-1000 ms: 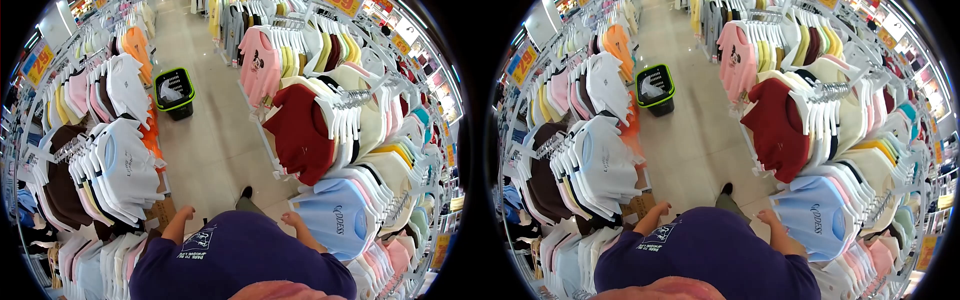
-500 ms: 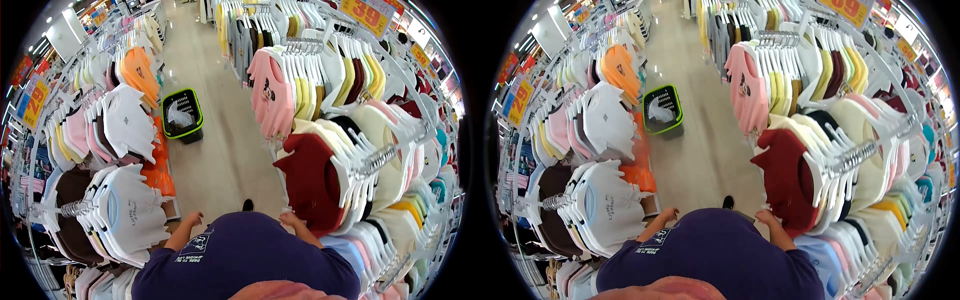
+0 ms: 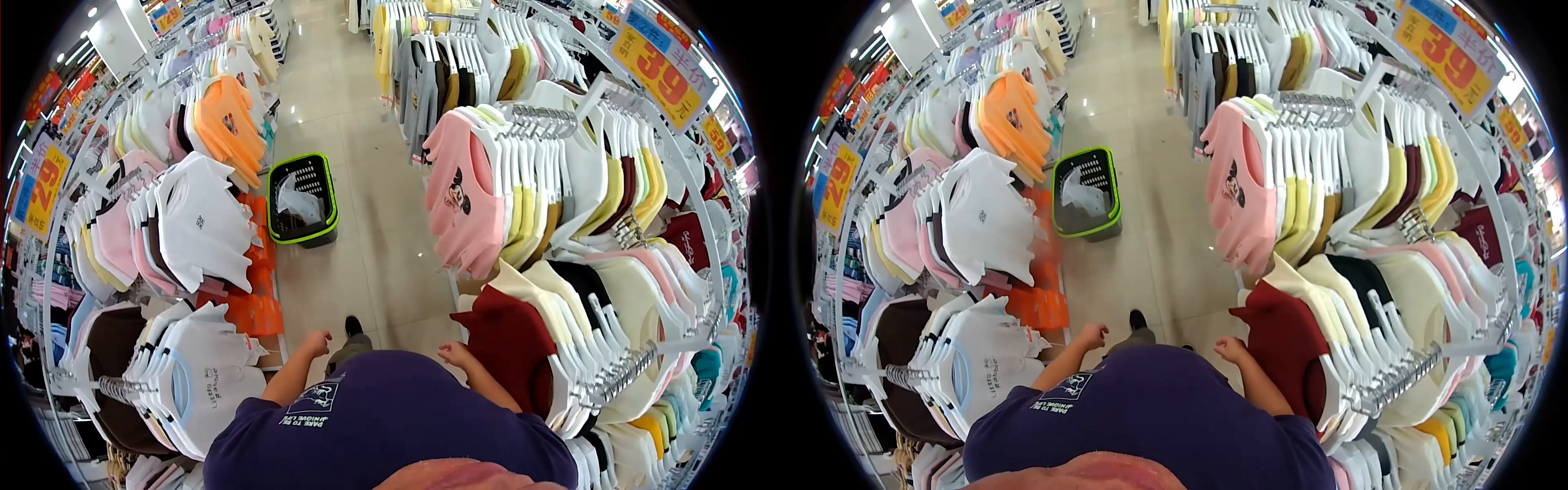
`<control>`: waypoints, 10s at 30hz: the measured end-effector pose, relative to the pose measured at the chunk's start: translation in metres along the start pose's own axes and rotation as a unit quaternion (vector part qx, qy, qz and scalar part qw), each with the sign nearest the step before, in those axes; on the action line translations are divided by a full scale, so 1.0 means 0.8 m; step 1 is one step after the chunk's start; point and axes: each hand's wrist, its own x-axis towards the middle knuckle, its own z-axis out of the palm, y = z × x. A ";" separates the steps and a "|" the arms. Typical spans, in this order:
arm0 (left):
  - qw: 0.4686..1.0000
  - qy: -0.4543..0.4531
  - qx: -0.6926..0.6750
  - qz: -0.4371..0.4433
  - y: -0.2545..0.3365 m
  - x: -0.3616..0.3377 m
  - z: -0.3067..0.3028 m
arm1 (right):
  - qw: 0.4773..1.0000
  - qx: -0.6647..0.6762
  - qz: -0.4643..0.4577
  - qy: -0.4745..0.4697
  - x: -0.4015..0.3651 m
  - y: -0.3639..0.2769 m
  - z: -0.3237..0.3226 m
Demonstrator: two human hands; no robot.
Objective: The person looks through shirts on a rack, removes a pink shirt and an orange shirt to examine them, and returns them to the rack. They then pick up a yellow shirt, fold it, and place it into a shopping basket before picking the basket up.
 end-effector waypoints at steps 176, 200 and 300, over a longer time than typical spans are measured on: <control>0.983 -0.003 -0.104 -0.148 -0.236 1.253 -1.280 | 0.986 -0.125 -0.014 -0.111 1.506 -1.259 -0.813; 0.963 0.107 -0.225 -0.104 -0.061 1.429 -1.561 | 0.959 -0.201 -0.055 -0.193 1.760 -1.370 -0.984; 0.503 0.333 -0.616 -0.506 -0.069 1.554 -1.617 | 0.592 -0.222 -0.689 -0.354 1.846 -2.549 -0.682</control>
